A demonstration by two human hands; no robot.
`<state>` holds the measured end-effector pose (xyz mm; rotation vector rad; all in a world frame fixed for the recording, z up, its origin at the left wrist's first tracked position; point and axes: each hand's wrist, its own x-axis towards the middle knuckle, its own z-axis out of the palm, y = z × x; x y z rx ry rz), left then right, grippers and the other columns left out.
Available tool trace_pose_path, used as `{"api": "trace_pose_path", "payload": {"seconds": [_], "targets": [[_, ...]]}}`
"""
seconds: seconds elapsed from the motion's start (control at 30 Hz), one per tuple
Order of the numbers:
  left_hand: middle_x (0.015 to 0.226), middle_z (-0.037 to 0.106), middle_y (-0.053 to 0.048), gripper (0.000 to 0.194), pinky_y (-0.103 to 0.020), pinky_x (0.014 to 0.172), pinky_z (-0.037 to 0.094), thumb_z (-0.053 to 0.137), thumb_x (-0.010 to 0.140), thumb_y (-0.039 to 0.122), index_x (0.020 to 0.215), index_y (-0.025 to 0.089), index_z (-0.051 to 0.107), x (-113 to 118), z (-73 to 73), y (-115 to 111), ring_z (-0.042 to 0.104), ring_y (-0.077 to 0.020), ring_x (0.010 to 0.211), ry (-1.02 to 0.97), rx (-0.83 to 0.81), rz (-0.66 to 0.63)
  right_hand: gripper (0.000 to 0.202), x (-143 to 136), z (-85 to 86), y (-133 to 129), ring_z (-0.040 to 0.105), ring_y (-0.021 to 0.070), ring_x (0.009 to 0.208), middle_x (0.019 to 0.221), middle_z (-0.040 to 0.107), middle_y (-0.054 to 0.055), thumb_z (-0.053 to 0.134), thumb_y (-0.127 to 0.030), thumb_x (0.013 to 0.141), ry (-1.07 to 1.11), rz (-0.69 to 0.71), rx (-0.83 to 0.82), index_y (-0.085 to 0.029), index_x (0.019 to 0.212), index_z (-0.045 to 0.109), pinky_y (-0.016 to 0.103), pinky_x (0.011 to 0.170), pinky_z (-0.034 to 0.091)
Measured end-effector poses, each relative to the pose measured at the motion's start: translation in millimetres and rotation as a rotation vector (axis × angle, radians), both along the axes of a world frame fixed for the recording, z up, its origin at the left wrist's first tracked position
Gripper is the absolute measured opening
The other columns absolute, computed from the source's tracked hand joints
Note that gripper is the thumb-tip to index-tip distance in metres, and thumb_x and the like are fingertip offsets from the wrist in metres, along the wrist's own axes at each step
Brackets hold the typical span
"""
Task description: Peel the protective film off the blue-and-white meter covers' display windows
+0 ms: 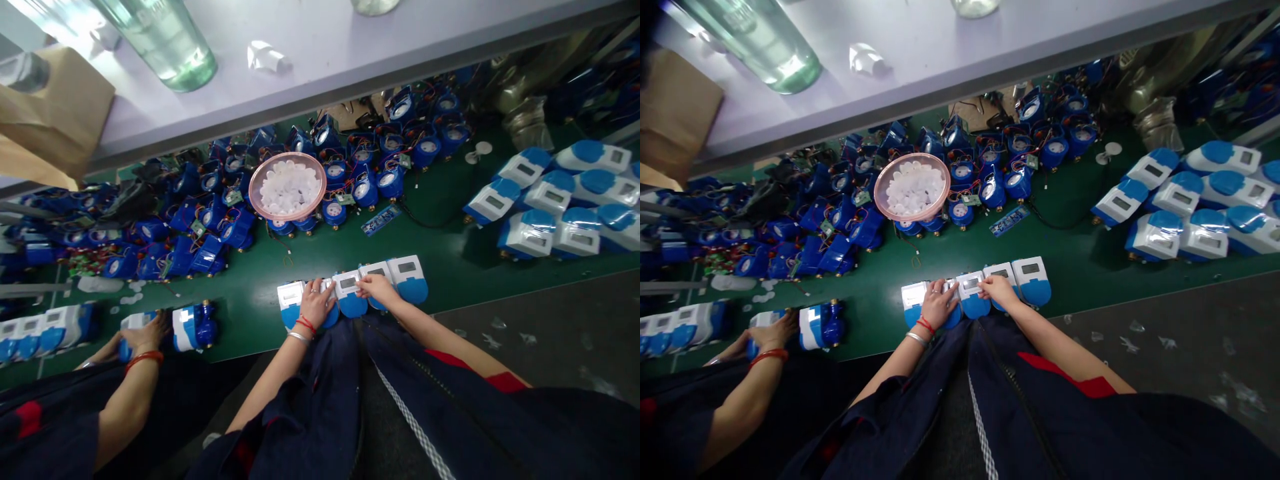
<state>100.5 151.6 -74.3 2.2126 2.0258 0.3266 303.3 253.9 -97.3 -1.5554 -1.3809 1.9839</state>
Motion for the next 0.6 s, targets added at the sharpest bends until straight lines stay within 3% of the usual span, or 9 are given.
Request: {"api": "trace_pose_path", "payload": {"seconds": [0.6], "targets": [[0.122,0.044,-0.012,0.051,-0.044,0.099,0.034,0.054,0.083,0.033,0.133,0.027,0.047,2.3,0.9,2.5,0.039,-0.0279,0.111,-0.047,-0.029,0.019,0.008,-3.7,3.9,-3.0,0.068,0.0155,0.06,0.061,0.069,0.005,0.061,-0.021,0.082,-0.015,-0.023,-0.002,-0.013,0.079,0.06,0.023,0.058,0.054]]}}
